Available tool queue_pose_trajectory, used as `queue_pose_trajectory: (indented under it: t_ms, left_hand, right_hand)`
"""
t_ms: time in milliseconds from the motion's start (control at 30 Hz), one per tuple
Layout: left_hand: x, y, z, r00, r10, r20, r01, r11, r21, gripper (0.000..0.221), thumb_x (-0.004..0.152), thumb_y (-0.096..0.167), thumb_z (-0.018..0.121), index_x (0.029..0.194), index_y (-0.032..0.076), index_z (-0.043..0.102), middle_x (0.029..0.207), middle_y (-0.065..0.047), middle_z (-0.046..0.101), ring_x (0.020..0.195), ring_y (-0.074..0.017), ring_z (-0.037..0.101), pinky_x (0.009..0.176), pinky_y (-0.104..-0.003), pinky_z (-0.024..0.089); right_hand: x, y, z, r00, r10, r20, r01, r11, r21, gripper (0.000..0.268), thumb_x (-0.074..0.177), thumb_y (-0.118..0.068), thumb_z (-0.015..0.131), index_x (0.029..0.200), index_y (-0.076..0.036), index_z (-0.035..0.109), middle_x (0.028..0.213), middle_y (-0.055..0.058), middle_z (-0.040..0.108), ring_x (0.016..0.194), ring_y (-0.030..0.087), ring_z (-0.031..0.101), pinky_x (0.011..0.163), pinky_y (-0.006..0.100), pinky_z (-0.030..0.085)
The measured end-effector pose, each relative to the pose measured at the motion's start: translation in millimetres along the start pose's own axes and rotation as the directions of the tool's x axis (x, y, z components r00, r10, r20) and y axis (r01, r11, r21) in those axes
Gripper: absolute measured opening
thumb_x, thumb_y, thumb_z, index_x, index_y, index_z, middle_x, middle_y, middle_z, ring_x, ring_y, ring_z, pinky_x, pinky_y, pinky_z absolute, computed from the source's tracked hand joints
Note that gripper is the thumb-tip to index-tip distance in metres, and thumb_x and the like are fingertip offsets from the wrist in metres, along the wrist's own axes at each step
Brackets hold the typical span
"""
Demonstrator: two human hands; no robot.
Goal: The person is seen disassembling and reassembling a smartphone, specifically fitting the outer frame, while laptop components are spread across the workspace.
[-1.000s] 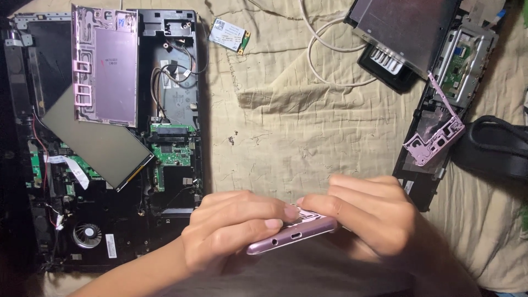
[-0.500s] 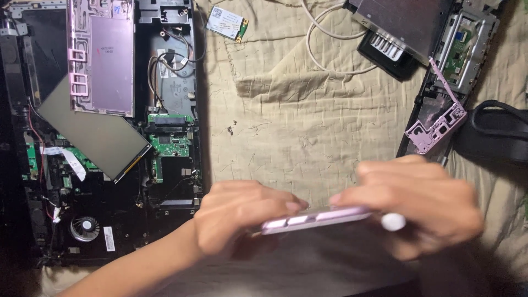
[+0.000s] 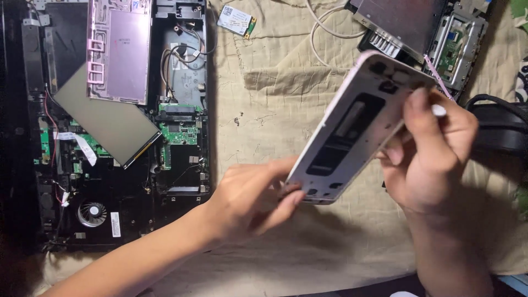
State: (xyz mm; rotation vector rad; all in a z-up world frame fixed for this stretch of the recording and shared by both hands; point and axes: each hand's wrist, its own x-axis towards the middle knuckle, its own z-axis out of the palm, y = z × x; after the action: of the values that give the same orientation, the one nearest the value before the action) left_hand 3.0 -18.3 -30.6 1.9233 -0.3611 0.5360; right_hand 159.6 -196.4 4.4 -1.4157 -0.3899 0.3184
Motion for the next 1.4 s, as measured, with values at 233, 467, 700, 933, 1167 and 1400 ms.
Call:
queue_pose_trajectory:
  t_ms: [233,467,700,933,1167,1400]
  left_hand:
    - [-6.3,-1.1,2.3,0.987,-0.090,-0.133,0.101,0.991,0.082,0.035,0.108,0.009,0.059,0.137,-0.006,0.049,0.107,-0.017,0.077,0.069,-0.0133,0.072,0.057,-0.022,0.061]
    - [0.2,7.0,-0.8,0.922,-0.217,-0.319,0.231,0.973,0.006,0.034,0.108,0.005,0.059,0.140,-0.005,0.054,0.117,-0.014,0.077,0.058,-0.0061,0.051,0.059,-0.019,0.048]
    - [3.0,9.1,-0.2,0.915,-0.213,-0.344,0.234,0.972,0.020,0.036,0.107,0.006,0.059,0.140,-0.007,0.052,0.139,-0.022,0.066,0.114,-0.0239,0.078,0.101,-0.027,0.063]
    - [3.7,10.4,0.1,0.903,-0.289,-0.319,0.278,0.957,-0.082,0.037,0.107,0.006,0.059,0.141,-0.006,0.051,0.108,-0.010,0.071,0.073,-0.0078,0.058,0.079,-0.020,0.055]
    - [-2.3,10.9,-2.9,0.912,-0.288,-0.292,0.290,0.956,-0.037,0.038,0.106,0.006,0.058,0.140,-0.008,0.049,0.141,-0.022,0.064,0.108,-0.0212,0.078,0.098,-0.025,0.062]
    - [-7.8,10.4,-2.9,0.930,-0.278,-0.240,0.275,0.960,-0.049,0.037,0.105,0.002,0.056,0.139,-0.008,0.045,0.139,-0.024,0.063,0.125,-0.0308,0.073,0.110,-0.033,0.059]
  right_hand:
    - [-0.1,7.2,1.7,0.987,0.125,0.101,-0.133,0.988,0.081,0.031,0.103,-0.027,0.060,0.080,-0.007,0.053,0.062,0.005,0.053,0.044,0.010,0.043,0.039,0.022,0.033]
    - [-1.5,5.7,10.4,0.973,0.209,0.095,-0.223,0.960,0.169,0.024,0.102,-0.019,0.062,0.084,-0.005,0.057,0.077,0.007,0.060,0.057,0.015,0.056,0.045,0.020,0.047]
    - [1.9,8.0,16.9,0.949,0.314,0.039,-0.315,0.930,0.187,0.016,0.100,-0.024,0.065,0.100,-0.009,0.060,0.070,0.000,0.059,0.055,0.010,0.057,0.043,0.023,0.046]
    - [3.0,6.4,17.2,0.936,0.347,0.049,-0.350,0.914,0.204,0.018,0.100,-0.025,0.065,0.099,-0.008,0.058,0.068,0.000,0.057,0.052,0.010,0.056,0.044,0.023,0.045]
    - [0.5,2.3,12.6,0.951,0.226,0.212,-0.260,0.953,0.154,0.021,0.103,-0.027,0.057,0.100,-0.006,0.057,0.070,0.001,0.059,0.053,0.009,0.055,0.039,0.018,0.038]
    - [-2.7,3.4,11.0,0.925,0.380,0.032,-0.379,0.907,0.182,0.021,0.100,-0.026,0.060,0.090,-0.008,0.055,0.067,0.011,0.058,0.048,0.018,0.055,0.035,0.025,0.027]
